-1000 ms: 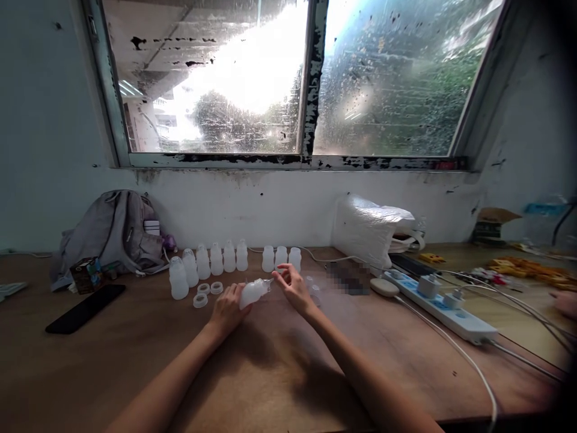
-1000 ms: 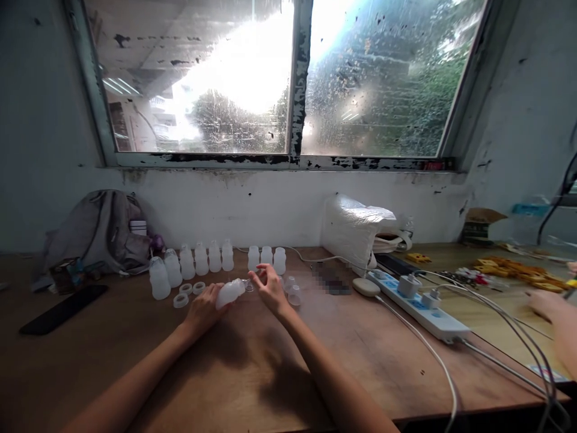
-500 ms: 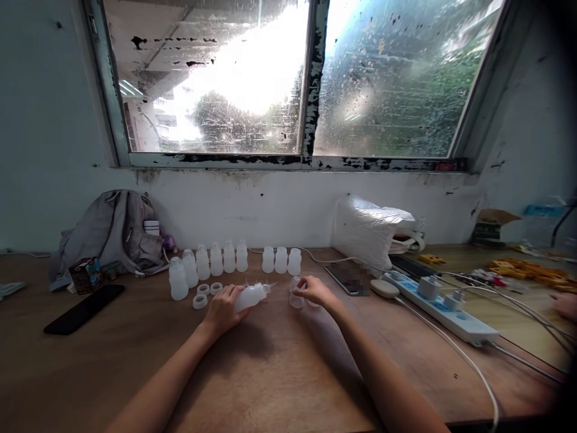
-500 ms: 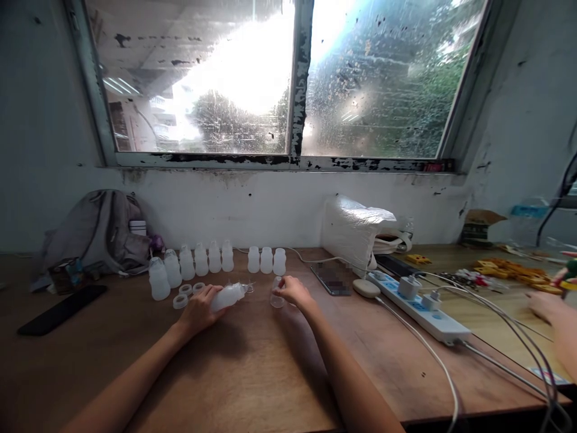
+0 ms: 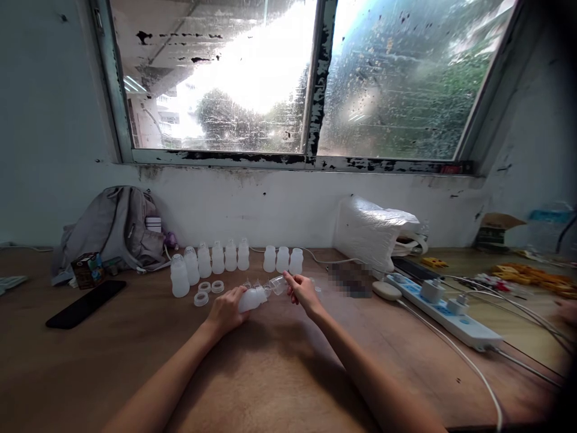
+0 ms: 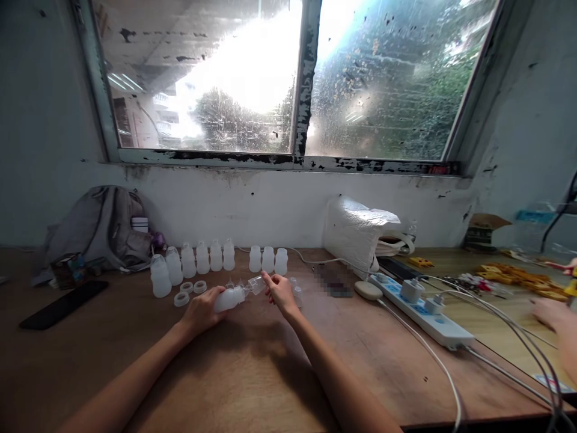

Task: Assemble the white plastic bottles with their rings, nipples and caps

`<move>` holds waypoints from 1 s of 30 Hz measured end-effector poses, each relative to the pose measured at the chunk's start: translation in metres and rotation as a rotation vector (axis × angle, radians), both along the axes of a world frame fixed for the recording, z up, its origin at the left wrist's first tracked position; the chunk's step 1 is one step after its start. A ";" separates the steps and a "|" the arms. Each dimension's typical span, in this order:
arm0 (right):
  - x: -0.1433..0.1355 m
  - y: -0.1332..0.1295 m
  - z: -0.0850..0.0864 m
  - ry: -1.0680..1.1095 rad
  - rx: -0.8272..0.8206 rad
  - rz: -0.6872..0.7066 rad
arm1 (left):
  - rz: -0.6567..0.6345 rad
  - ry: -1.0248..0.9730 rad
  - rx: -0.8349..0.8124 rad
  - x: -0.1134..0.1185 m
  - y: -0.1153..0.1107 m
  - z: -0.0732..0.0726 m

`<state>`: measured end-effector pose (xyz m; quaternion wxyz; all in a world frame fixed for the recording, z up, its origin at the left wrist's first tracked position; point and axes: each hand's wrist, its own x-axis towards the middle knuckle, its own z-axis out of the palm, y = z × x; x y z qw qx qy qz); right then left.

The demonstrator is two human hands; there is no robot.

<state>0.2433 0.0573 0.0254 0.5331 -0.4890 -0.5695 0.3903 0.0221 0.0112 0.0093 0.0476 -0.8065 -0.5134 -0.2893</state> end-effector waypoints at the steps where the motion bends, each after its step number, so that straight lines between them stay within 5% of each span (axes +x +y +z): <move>1: -0.003 -0.001 -0.001 0.029 0.005 0.034 | -0.007 -0.013 0.004 0.000 -0.001 0.001; 13: -0.008 -0.016 0.009 0.318 -0.096 0.441 | -0.022 -0.111 0.017 -0.006 0.001 0.001; 30: -0.015 -0.018 0.006 0.366 -0.036 0.461 | -0.069 -0.083 0.018 -0.006 0.000 0.001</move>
